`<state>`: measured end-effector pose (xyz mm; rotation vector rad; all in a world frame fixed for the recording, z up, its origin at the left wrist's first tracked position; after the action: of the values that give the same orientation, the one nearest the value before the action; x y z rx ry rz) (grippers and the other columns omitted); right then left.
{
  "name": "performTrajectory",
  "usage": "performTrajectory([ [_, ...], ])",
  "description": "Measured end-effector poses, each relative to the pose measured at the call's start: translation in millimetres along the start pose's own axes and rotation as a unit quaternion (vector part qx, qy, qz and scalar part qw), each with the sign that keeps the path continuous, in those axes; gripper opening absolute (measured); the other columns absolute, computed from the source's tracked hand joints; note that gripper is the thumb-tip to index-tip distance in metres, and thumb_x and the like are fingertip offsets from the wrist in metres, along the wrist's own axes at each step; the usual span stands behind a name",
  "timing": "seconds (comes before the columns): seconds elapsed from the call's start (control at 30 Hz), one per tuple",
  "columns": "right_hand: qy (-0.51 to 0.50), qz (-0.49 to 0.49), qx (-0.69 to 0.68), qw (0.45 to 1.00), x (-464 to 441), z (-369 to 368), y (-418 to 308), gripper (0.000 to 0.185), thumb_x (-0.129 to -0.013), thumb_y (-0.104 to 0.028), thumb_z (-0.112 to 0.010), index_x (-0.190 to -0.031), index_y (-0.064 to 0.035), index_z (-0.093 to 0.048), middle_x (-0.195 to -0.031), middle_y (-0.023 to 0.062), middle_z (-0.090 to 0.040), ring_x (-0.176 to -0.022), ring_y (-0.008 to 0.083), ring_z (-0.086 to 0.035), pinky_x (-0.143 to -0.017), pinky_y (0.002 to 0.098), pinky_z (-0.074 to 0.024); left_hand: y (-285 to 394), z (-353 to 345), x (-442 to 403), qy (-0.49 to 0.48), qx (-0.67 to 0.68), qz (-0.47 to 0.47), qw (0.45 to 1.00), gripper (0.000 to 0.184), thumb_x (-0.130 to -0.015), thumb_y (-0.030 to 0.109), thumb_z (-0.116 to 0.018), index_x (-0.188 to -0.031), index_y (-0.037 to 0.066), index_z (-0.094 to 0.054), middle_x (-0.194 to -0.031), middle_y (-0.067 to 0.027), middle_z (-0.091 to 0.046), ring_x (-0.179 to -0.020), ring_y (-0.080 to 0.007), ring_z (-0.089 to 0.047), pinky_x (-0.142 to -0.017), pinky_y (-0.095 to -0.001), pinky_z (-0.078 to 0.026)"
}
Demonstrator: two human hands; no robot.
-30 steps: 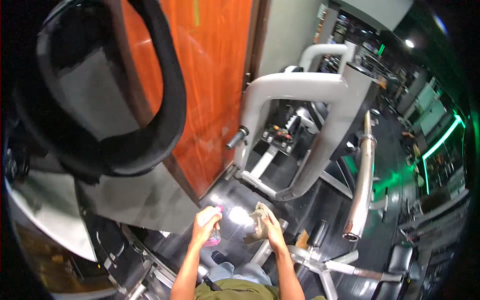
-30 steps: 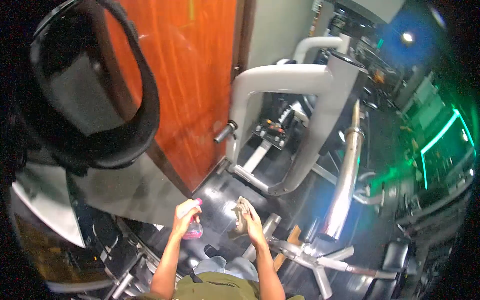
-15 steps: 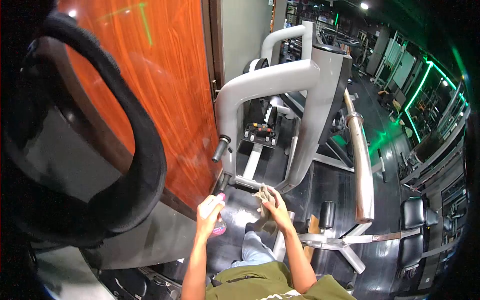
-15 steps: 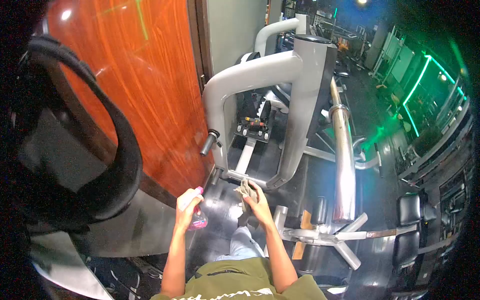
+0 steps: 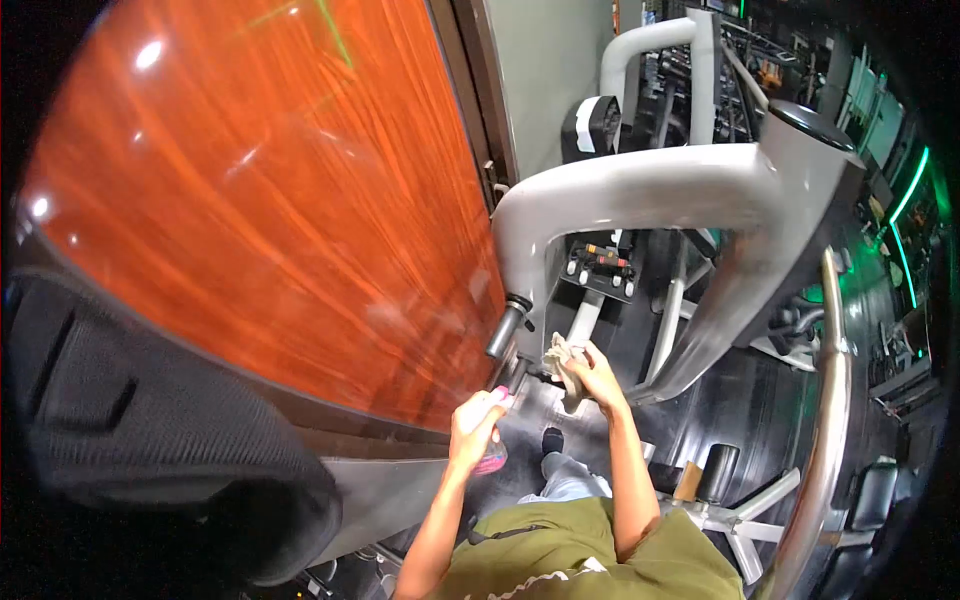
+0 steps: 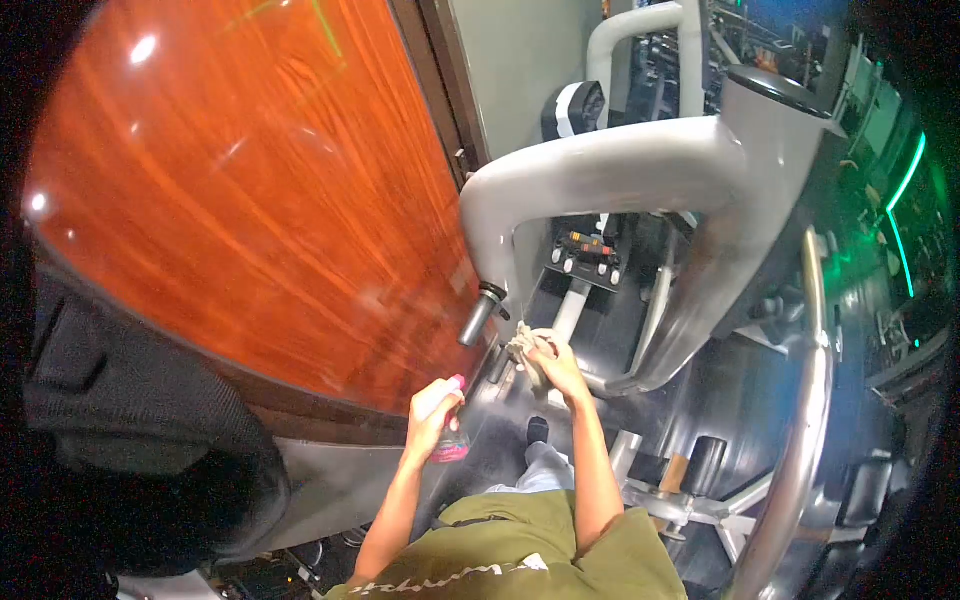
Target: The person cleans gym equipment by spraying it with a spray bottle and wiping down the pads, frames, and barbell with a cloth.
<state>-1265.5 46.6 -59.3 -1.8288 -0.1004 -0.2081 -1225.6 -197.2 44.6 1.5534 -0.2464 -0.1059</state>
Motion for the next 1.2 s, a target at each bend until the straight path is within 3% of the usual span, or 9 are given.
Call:
performTrajectory([
  [0.13, 0.018, -0.023, 0.028, 0.999, -25.0, -0.1, -15.5, 0.038, -0.085, -0.015, -0.071, -0.12, -0.0067, -0.059, -0.111, 0.0064, -0.064, -0.107, 0.0159, -0.058, -0.096, 0.0301, -0.043, -37.7, 3.3, -53.8, 0.056, -0.024, 0.034, 0.998, 0.015, -0.088, 0.014, -0.064, -0.083, 0.001, -0.067, -0.065, -0.0014, -0.058, -0.046, -0.0076, -0.051, -0.045, -0.0253, -0.039],
  [0.27, 0.014, -0.018, 0.027, 0.999, -41.8, -2.2, -10.7, 0.035, -0.09, -0.005, -0.064, -0.123, -0.0047, -0.052, -0.108, 0.0101, -0.067, -0.083, 0.0167, -0.067, -0.072, 0.0288, -0.0545, -56.3, 7.7, -91.6, 0.135, -0.072, 0.051, 0.987, 0.021, -0.088, 0.021, -0.065, -0.077, 0.003, -0.065, -0.062, -0.002, -0.058, -0.045, -0.0086, -0.051, -0.044, -0.0274, -0.04],
  [0.4, 0.007, -0.022, 0.027, 0.999, -50.1, -4.4, 3.1, 0.036, -0.09, -0.006, -0.064, -0.124, -0.0033, -0.05, -0.108, 0.0117, -0.068, -0.082, 0.0178, -0.069, -0.072, 0.0296, -0.0558, -84.6, 16.1, -120.2, 0.16, -0.167, 0.099, 0.968, 0.028, -0.084, 0.031, -0.069, -0.074, 0.005, -0.065, -0.061, -0.0083, -0.06, -0.049, -0.0184, -0.057, -0.051, -0.0366, -0.044],
  [0.5, 0.009, -0.04, 0.03, 0.999, -54.9, -4.7, 11.2, 0.039, -0.089, -0.005, -0.066, -0.125, -0.0037, -0.05, -0.108, 0.0112, -0.067, -0.085, 0.0171, -0.068, -0.072, 0.0303, -0.0562, -97.4, 17.3, -133.3, 0.17, -0.28, 0.142, 0.934, 0.032, -0.08, 0.039, -0.07, -0.081, 0.007, -0.068, -0.073, -0.0154, -0.067, -0.072, -0.0341, -0.065, -0.066, -0.0452, -0.047],
  [0.87, 0.017, -0.066, 0.064, 0.996, -72.9, 0.8, 41.3, 0.041, -0.088, -0.01, -0.069, -0.126, -0.0078, -0.055, -0.106, 0.0096, -0.066, -0.09, 0.0133, -0.065, -0.074, 0.0285, -0.0558, -125.6, 31.6, -154.5, 0.191, -0.327, 0.121, 0.918, 0.031, -0.08, 0.038, -0.069, -0.081, 0.007, -0.067, -0.082, -0.0189, -0.067, -0.082, -0.0401, -0.065, -0.071, -0.0483, -0.047],
  [1.0, 0.003, -0.002, 0.225, 0.974, -107.7, -14.7, 44.2, 0.04, -0.088, -0.017, -0.068, -0.126, -0.0108, -0.06, -0.112, 0.0117, -0.068, -0.094, 0.0227, -0.068, -0.079, 0.0356, -0.0548, -110.8, 38.1, -133.8, 0.194, -0.298, 0.092, 0.93, 0.027, -0.08, 0.032, -0.07, -0.078, 0.005, -0.063, -0.075, -0.0192, -0.063, -0.078, -0.0418, -0.061, -0.069, -0.0485, -0.046],
  [1.03, -0.004, 0.026, 0.287, 0.957, -118.2, -22.9, 39.7, 0.039, -0.088, -0.019, -0.068, -0.126, -0.0123, -0.061, -0.114, 0.0132, -0.068, -0.096, 0.0279, -0.068, -0.082, 0.0391, -0.054, -114.4, 41.2, -127.4, 0.201, -0.282, 0.073, 0.935, 0.023, -0.082, 0.024, -0.069, -0.074, 0.004, -0.059, -0.065, -0.0149, -0.059, -0.062, -0.0333, -0.06, -0.059, -0.0429, -0.045],
  [1.17, 0.0, 0.112, 0.444, 0.889, -142.9, -56.8, 25.6, 0.037, -0.089, -0.023, -0.065, -0.125, -0.0154, -0.061, -0.114, 0.0181, -0.065, -0.102, 0.0397, -0.062, -0.089, 0.0459, -0.0504, -110.1, 53.0, -96.8, 0.176, -0.107, 0.061, 0.977, 0.02, -0.088, 0.016, -0.066, -0.074, 0.005, -0.057, -0.059, -0.0007, -0.052, -0.045, -0.0073, -0.049, -0.043, -0.0272, -0.037],
  [1.2, 0.023, 0.129, 0.429, 0.894, -143.5, -63.1, 27.5, 0.035, -0.09, -0.022, -0.062, -0.124, -0.0141, -0.062, -0.109, 0.0189, -0.064, -0.098, 0.0401, -0.062, -0.083, 0.047, -0.0505, -110.7, 57.5, -88.4, 0.182, -0.109, 0.066, 0.975, 0.02, -0.088, 0.016, -0.066, -0.074, 0.005, -0.057, -0.059, -0.0007, -0.052, -0.045, -0.0073, -0.049, -0.043, -0.0272, -0.037],
])
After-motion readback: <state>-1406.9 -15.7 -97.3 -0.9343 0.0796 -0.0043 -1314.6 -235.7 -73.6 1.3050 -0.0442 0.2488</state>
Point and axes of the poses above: each hand's wrist, its own x-axis away from the middle knuckle, its own z-axis out of the back of the hand, y = z × x, the point moved 6 cm from there along -x, towards the middle knuckle
